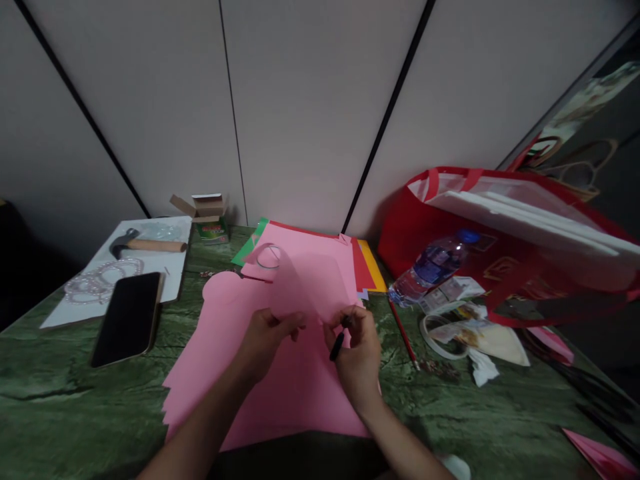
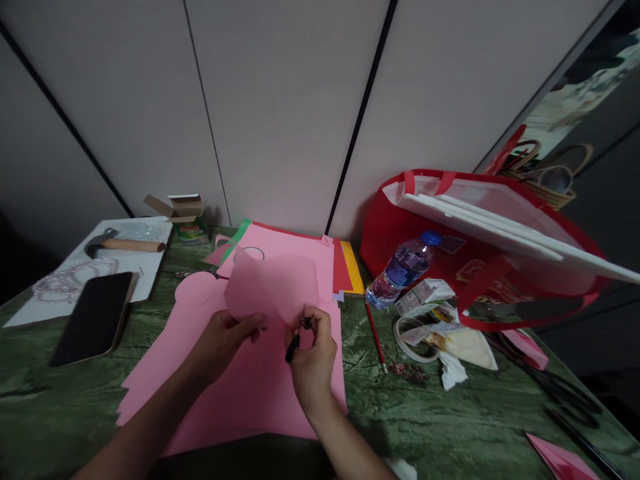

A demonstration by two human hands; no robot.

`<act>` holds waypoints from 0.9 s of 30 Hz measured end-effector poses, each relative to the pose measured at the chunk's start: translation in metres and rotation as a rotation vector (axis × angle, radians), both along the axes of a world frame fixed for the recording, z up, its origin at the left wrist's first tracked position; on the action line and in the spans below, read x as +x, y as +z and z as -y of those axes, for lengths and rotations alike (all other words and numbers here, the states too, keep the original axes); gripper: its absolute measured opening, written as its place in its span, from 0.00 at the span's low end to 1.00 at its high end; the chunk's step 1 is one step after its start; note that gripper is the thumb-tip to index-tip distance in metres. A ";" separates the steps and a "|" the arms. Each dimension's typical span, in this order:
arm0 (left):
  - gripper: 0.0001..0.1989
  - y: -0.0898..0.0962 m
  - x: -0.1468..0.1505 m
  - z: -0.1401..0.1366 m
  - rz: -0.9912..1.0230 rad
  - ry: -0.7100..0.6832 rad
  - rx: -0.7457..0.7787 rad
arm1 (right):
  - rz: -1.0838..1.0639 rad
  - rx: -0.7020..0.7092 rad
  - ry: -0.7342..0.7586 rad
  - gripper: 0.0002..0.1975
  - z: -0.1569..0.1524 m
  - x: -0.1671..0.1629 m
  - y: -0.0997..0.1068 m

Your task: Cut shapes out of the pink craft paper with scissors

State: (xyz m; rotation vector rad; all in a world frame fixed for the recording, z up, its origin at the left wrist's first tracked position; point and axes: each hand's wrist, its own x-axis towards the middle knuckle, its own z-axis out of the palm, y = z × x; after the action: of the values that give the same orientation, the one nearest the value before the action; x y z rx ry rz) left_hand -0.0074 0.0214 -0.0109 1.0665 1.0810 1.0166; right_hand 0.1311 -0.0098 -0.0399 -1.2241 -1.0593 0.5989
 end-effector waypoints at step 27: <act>0.16 0.004 -0.016 -0.008 -0.198 0.208 -0.077 | -0.616 -0.319 0.707 0.17 0.008 -0.002 0.016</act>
State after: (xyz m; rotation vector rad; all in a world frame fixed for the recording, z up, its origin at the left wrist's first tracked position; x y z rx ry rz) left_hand -0.0236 0.0296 -0.0069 1.0234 1.4042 1.0395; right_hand 0.1296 -0.0174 -0.0243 -0.8033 -0.8572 1.6256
